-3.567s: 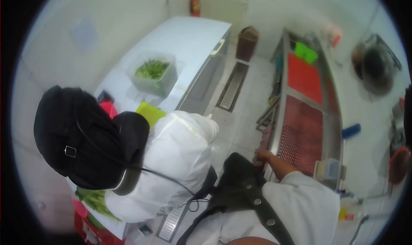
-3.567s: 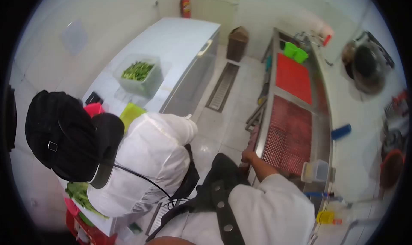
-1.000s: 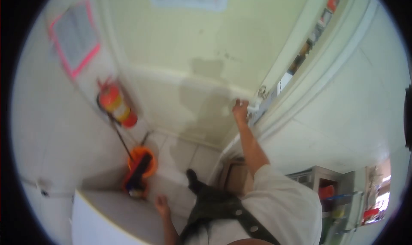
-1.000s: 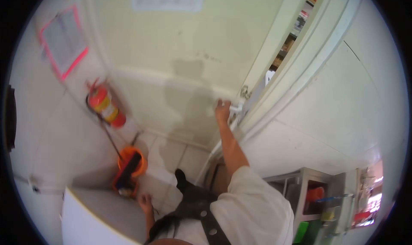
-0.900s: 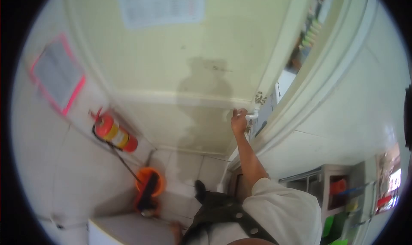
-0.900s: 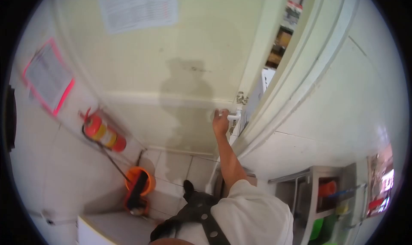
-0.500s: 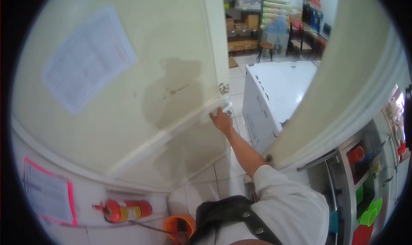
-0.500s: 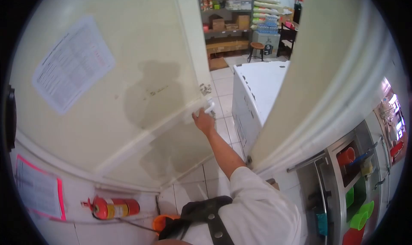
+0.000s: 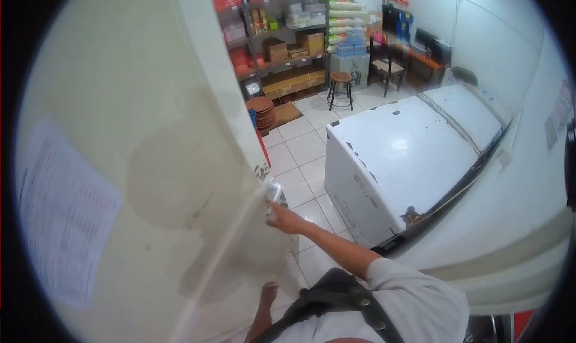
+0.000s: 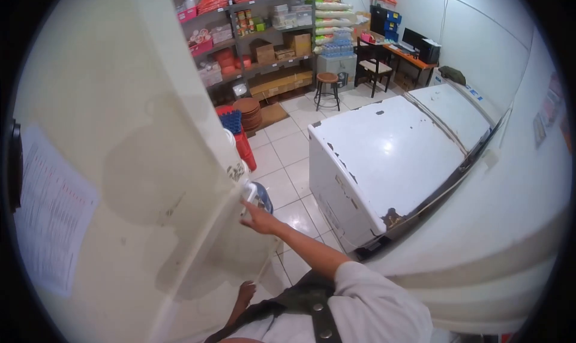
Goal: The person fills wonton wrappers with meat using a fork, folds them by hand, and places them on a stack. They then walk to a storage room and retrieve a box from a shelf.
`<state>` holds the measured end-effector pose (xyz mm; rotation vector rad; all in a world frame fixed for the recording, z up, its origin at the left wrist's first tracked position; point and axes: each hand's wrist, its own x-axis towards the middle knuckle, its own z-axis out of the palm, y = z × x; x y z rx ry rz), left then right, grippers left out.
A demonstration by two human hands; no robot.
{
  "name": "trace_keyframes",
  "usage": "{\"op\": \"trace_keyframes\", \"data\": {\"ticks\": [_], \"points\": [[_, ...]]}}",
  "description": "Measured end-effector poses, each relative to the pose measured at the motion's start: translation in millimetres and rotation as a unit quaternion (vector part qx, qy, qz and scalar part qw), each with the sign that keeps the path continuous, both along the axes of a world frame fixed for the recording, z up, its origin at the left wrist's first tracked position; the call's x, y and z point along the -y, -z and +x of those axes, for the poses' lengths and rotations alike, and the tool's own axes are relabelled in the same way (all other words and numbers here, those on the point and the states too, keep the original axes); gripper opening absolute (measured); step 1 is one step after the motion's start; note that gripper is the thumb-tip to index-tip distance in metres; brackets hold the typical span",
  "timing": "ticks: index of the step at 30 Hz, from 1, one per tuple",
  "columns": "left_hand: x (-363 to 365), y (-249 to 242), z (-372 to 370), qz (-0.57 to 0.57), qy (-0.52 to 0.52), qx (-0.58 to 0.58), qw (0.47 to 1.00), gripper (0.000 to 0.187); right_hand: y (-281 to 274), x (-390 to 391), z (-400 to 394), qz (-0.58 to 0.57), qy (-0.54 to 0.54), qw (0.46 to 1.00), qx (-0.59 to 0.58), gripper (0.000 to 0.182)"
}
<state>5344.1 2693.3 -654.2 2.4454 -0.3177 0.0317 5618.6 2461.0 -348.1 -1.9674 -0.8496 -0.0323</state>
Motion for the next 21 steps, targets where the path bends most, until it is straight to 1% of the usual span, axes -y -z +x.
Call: {"op": "trace_keyframes", "data": {"ticks": [1, 2, 3, 4, 6, 7, 8, 9, 10, 11, 12, 13, 14, 16, 17, 19, 20, 21], "points": [[17.4, 4.3, 42.9, -0.166, -0.073, -0.188, 0.965, 0.025, 15.8, 13.7, 6.2, 0.003, -0.012, 0.998, -0.056, 0.070], [39.5, -12.9, 82.0, -0.218, -0.118, -0.279, 0.928, 0.027, 29.8, 30.5, 12.2, 0.015, -0.011, 0.994, -0.111, 0.073], [58.0, -47.1, 125.9, -0.268, -0.162, -0.364, 0.877, 0.031, 44.7, 47.4, 18.0, 0.028, -0.008, 0.986, -0.165, 0.076], [59.9, -51.1, 164.3, -0.267, -0.161, -0.361, 0.879, 0.031, 60.1, 67.9, 21.4, 0.050, 0.010, 0.974, -0.219, 0.076], [68.6, -50.5, 221.6, -0.206, -0.090, -0.387, 0.894, 0.044, 121.4, 117.3, 35.3, -0.116, 0.064, 0.951, -0.280, 0.075], [65.5, -40.3, 242.5, -0.207, -0.091, -0.389, 0.893, 0.044, 152.7, 140.5, 38.6, -0.142, 0.074, 0.943, -0.293, 0.072], [55.5, -12.8, 268.7, -0.178, -0.110, -0.336, 0.918, 0.043, 178.6, 159.8, 51.2, -0.167, 0.083, 0.935, -0.301, 0.070], [47.8, 4.8, 289.6, -0.149, -0.129, -0.280, 0.939, 0.042, 186.7, 174.8, 67.9, -0.169, 0.071, 0.929, -0.322, 0.067], [42.9, 9.2, 301.2, -0.198, -0.170, -0.279, 0.924, 0.048, 191.5, 185.8, 83.4, -0.172, 0.056, 0.921, -0.346, 0.065], [41.1, 6.3, 311.8, -0.249, -0.212, -0.270, 0.905, 0.054, 191.9, 195.9, 98.1, -0.176, 0.050, 0.922, -0.340, 0.065], [36.0, 8.6, 325.9, -0.251, -0.233, -0.267, 0.901, 0.054, 191.0, 202.9, 122.8, -0.183, 0.011, 0.922, -0.340, 0.062], [33.3, 12.6, 329.8, -0.216, -0.244, -0.279, 0.904, 0.055, 191.8, 207.5, 148.4, -0.188, -0.032, 0.920, -0.343, 0.059], [30.9, 11.8, 333.1, -0.188, -0.248, -0.292, 0.905, 0.055, 194.1, 209.8, 182.5, -0.187, -0.044, 0.920, -0.342, 0.059], [37.9, 4.3, 337.3, -0.151, -0.261, -0.330, 0.894, 0.056, 219.8, 212.4, 252.8, -0.221, -0.081, 0.923, -0.304, 0.057], [44.7, 0.7, 339.0, -0.145, -0.270, -0.349, 0.886, 0.057, 204.4, 207.8, 289.0, -0.233, -0.056, 0.921, -0.307, 0.052], [61.9, 0.0, 342.7, -0.138, -0.285, -0.375, 0.871, 0.058, 182.5, 204.3, 369.0, -0.196, -0.041, 0.947, -0.252, 0.050], [69.5, 0.5, 348.7, -0.135, -0.288, -0.386, 0.866, 0.059, 166.5, 199.8, 411.9, -0.213, -0.065, 0.943, -0.247, 0.050], [77.7, 4.0, 353.8, -0.129, -0.295, -0.398, 0.859, 0.059, 151.0, 192.0, 453.0, -0.178, -0.017, 0.950, -0.256, 0.048]]}}
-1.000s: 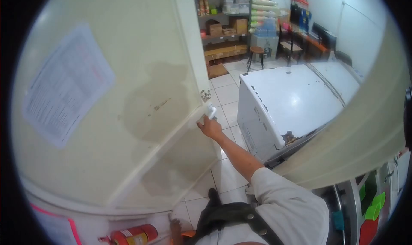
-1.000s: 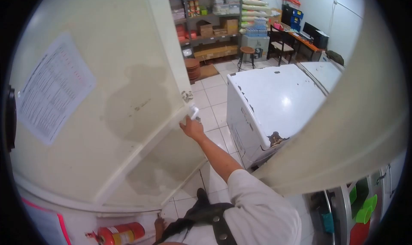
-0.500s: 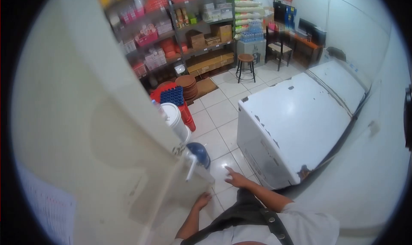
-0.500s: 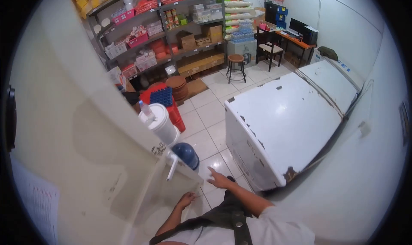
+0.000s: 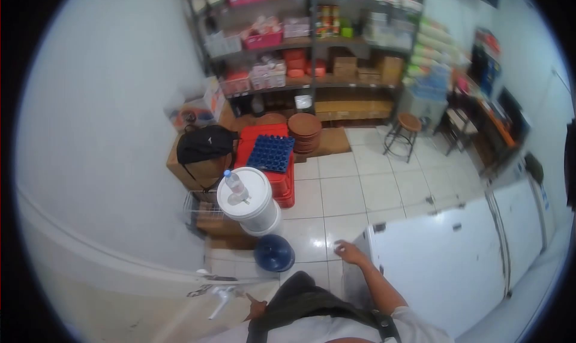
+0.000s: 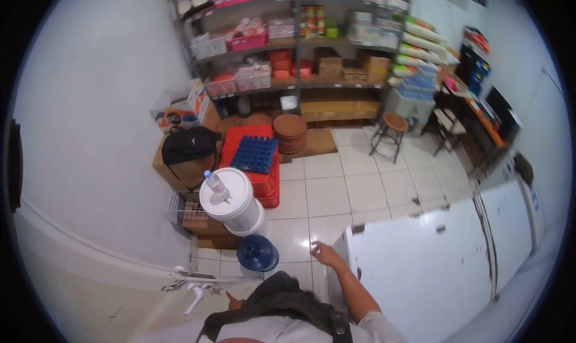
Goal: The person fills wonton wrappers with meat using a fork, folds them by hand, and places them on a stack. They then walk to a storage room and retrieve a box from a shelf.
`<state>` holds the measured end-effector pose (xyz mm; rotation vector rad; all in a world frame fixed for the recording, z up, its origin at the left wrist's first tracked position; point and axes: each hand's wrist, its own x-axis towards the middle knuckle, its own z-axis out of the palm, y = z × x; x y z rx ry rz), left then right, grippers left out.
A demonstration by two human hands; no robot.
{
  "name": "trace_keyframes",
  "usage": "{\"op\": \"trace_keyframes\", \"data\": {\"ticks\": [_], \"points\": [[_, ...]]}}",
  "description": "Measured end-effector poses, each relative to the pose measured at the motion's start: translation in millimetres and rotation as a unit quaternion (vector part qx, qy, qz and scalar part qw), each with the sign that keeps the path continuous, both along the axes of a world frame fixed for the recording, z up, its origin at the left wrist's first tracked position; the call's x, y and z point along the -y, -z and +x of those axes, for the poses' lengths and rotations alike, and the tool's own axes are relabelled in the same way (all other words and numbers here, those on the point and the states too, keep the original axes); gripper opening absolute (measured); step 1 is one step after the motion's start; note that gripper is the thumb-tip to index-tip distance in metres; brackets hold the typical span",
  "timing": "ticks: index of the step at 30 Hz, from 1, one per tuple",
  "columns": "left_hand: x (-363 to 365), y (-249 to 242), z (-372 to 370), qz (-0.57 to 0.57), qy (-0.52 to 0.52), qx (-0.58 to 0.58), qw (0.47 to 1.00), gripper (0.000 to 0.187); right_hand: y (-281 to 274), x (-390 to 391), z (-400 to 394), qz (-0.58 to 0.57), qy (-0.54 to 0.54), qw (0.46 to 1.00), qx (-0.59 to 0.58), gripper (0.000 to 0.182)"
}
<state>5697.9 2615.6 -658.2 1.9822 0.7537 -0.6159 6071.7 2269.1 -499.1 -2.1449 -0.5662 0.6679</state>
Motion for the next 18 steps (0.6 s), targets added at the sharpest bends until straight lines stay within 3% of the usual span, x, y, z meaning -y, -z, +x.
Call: {"op": "trace_keyframes", "data": {"ticks": [1, 2, 4, 6, 7, 8, 9, 12, 18], "points": [[5.6, 1.5, 8.3, 0.002, 0.002, -0.016, 1.000, 0.060, -5.7, -6.4, 32.7, 0.022, 0.060, 0.998, -0.001, 0.046], [11.1, 4.2, 21.4, 0.000, -0.001, -0.028, 1.000, 0.061, -0.2, -7.5, 66.0, 0.013, 0.042, 0.999, -0.001, 0.046], [12.7, 10.6, 64.4, -0.004, -0.002, -0.044, 0.999, 0.062, 20.7, -5.7, 144.4, 0.009, 0.060, 0.994, 0.094, 0.043], [3.4, 17.8, 119.6, -0.001, 0.005, -0.045, 0.999, 0.063, 60.7, 8.4, 200.6, -0.115, 0.043, 0.983, 0.135, 0.041], [-4.0, 20.8, 153.3, 0.002, 0.010, -0.041, 0.999, 0.064, 120.9, 28.5, 225.8, -0.139, 0.040, 0.976, 0.160, 0.040], [-11.1, 22.2, 187.7, 0.005, 0.013, -0.033, 0.999, 0.065, 237.0, 71.2, 258.6, -0.250, -0.018, 0.957, 0.144, 0.039], [-19.3, 26.3, 221.0, 0.011, 0.017, -0.025, 0.999, 0.066, 205.7, 80.6, 252.9, -0.204, 0.062, 0.977, -0.014, 0.041], [-33.7, 26.4, 331.5, 0.018, 0.021, 0.006, 1.000, 0.068, 193.9, 134.6, 266.7, -0.248, -0.034, 0.968, -0.019, 0.039], [-59.5, -1.9, 525.1, 0.035, -0.030, 0.048, 0.998, 0.073, 149.1, 118.0, 353.9, -0.251, 0.087, 0.950, -0.162, 0.034]]}}
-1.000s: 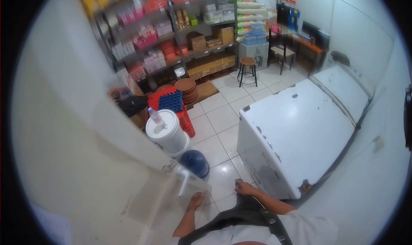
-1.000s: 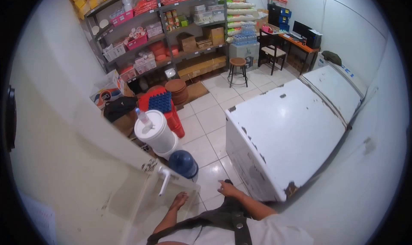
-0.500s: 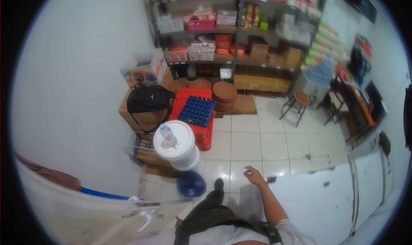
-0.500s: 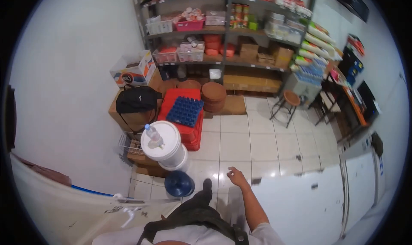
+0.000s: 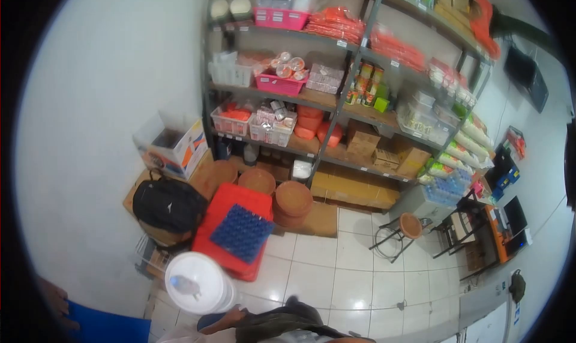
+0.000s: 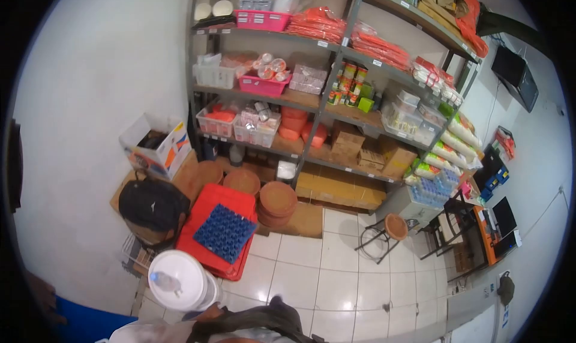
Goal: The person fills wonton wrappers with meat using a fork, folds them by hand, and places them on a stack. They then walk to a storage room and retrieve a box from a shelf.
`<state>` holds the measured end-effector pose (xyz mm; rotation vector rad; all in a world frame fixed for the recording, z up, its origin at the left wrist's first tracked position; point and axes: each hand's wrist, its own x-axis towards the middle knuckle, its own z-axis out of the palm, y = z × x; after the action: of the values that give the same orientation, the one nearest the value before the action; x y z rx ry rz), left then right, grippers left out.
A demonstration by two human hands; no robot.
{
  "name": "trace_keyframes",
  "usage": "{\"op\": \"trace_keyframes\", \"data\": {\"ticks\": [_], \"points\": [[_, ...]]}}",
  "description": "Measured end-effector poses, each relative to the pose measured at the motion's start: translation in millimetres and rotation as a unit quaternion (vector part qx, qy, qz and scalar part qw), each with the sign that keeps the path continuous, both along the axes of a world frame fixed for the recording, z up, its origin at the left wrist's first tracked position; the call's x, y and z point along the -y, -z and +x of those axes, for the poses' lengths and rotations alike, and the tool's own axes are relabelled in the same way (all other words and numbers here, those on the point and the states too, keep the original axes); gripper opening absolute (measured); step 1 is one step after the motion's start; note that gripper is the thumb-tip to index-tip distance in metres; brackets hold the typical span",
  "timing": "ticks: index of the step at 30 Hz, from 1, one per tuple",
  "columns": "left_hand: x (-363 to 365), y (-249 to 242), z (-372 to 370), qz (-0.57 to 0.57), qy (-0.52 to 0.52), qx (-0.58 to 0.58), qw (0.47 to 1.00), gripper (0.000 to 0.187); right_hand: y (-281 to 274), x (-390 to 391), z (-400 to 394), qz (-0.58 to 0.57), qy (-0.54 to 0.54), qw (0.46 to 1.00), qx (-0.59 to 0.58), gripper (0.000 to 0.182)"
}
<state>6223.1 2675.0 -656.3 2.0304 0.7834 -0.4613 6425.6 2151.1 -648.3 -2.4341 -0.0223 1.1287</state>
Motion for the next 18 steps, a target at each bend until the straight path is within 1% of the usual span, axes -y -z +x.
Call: {"op": "trace_keyframes", "data": {"ticks": [1, 3, 4, 5, 6, 7, 8, 9, 10, 11, 12, 13, 14, 15, 16, 17, 18], "points": [[-9.4, 10.9, 31.5, -0.016, -0.005, 0.002, 1.000, 0.072, 0.2, -4.2, 21.0, 0.001, 0.011, 1.000, -0.010, 0.033], [-26.6, 51.4, 89.6, -0.067, -0.023, 0.005, 0.997, 0.071, 8.2, -11.8, 60.8, 0.003, 0.019, 1.000, -0.025, 0.032], [-36.9, 54.6, 112.6, -0.035, 0.073, 0.017, 0.997, 0.066, 14.1, -17.7, 84.8, 0.008, 0.014, 0.999, -0.029, 0.031], [-44.7, 43.9, 137.8, 0.001, 0.163, 0.038, 0.986, 0.062, 23.3, -24.5, 109.9, 0.010, -0.003, 0.999, -0.030, 0.030], [-44.3, 33.2, 166.4, -0.044, 0.112, 0.058, 0.991, 0.057, 31.1, -32.1, 136.8, 0.011, -0.038, 0.999, -0.028, 0.029], [-52.6, 18.7, 198.3, -0.014, 0.179, 0.104, 0.978, 0.052, 40.3, -42.5, 168.8, 0.012, -0.092, 0.996, -0.019, 0.028], [-62.9, 13.6, 228.4, 0.020, 0.240, 0.153, 0.958, 0.047, 52.2, -51.7, 201.8, 0.007, -0.183, 0.983, 0.002, 0.028], [-78.2, 5.1, 252.9, 0.124, 0.414, 0.210, 0.877, 0.042, 63.4, -68.0, 235.7, 0.005, -0.337, 0.941, 0.044, 0.027], [-78.0, 6.1, 275.5, 0.070, 0.232, 0.123, 0.962, 0.044, 67.7, -91.2, 280.0, 0.004, -0.491, 0.864, 0.112, 0.026], [-76.6, 4.4, 312.3, 0.006, 0.033, 0.048, 0.998, 0.046, 63.2, -119.9, 332.7, 0.006, -0.580, 0.796, 0.173, 0.025], [-73.8, -24.5, 336.7, -0.060, -0.044, 0.019, 0.997, 0.044, 81.7, -129.8, 383.8, 0.048, -0.520, 0.825, 0.217, 0.026], [-71.2, -52.3, 362.1, -0.117, -0.127, -0.007, 0.985, 0.043, 99.6, -140.0, 434.1, 0.097, -0.459, 0.844, 0.258, 0.028], [-66.6, -70.4, 380.9, -0.136, -0.157, -0.002, 0.978, 0.043, 77.4, -160.8, 477.8, 0.092, -0.465, 0.837, 0.273, 0.028], [-70.0, -75.1, 398.2, -0.133, -0.163, 0.019, 0.977, 0.043, 41.5, -188.3, 511.6, 0.127, -0.340, 0.891, 0.273, 0.025], [-74.6, -82.5, 418.7, -0.129, -0.169, 0.042, 0.976, 0.043, 17.3, -210.8, 551.5, 0.163, -0.208, 0.926, 0.270, 0.025], [-81.8, -91.8, 436.3, -0.126, -0.172, 0.065, 0.975, 0.043, -2.6, -227.0, 586.4, 0.161, -0.210, 0.923, 0.280, 0.025], [-91.3, -96.9, 454.9, -0.123, -0.178, 0.086, 0.972, 0.043, -12.5, -243.0, 613.1, 0.206, -0.154, 0.919, 0.299, 0.026]]}}
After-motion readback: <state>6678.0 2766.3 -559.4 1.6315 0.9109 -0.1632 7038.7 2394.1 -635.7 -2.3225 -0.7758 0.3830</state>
